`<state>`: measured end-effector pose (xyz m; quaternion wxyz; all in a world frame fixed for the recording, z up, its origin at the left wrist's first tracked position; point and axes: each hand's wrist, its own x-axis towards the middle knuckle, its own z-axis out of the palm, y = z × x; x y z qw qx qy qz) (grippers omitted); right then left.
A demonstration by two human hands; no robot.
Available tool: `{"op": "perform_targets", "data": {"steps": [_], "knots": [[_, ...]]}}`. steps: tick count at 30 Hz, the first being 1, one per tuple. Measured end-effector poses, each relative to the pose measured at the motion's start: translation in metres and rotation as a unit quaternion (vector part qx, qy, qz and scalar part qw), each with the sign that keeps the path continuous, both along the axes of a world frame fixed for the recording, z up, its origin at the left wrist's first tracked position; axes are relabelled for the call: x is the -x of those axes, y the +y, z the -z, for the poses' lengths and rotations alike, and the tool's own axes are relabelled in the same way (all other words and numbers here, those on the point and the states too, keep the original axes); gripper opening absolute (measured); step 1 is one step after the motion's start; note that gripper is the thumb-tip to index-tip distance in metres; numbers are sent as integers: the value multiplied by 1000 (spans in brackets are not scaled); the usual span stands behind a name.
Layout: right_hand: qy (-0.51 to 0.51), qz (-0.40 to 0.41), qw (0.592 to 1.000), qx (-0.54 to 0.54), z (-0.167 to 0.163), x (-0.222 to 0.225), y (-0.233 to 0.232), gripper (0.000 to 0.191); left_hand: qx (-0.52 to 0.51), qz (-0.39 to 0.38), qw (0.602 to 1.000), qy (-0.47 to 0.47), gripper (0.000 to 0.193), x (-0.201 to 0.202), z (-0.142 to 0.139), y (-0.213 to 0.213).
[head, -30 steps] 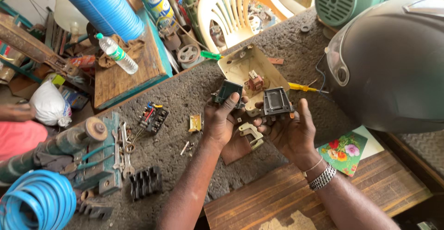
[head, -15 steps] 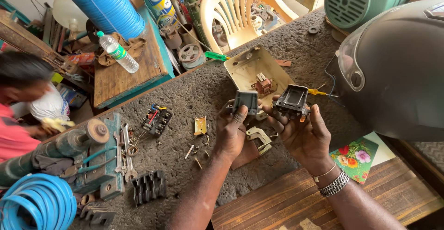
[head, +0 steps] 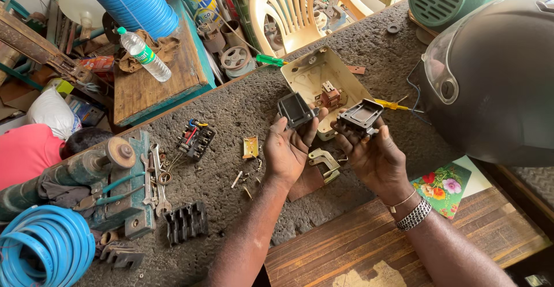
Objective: The person assembles a small electrical component by hand, fitting a metal bracket onto a black plastic housing with copper terminals. They then use a yellow screwdriver to tighten screws on the terminals. The person handles several small parts and tools on a cluttered workbench.
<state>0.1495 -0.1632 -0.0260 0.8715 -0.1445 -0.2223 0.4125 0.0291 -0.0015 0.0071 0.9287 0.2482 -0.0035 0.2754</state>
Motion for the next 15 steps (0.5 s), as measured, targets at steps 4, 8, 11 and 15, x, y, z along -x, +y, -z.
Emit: {"op": "perform_targets", "data": {"steps": [4,8,11,15], "knots": [[-25,3,1000,10,-4,2,-3,68,-69,-8,997,29,42,-1,2,-1],[-31,-7,999,28,-7,4,-6,69,-185,-68,979,47,25,-4,8,-6],[-60,11,998,20,-7,5,-5,69,-217,-74,973,32,21,-4,11,-7],[-104,67,991,51,-6,8,-4,71,-205,-49,977,21,27,-4,15,-11]]}}
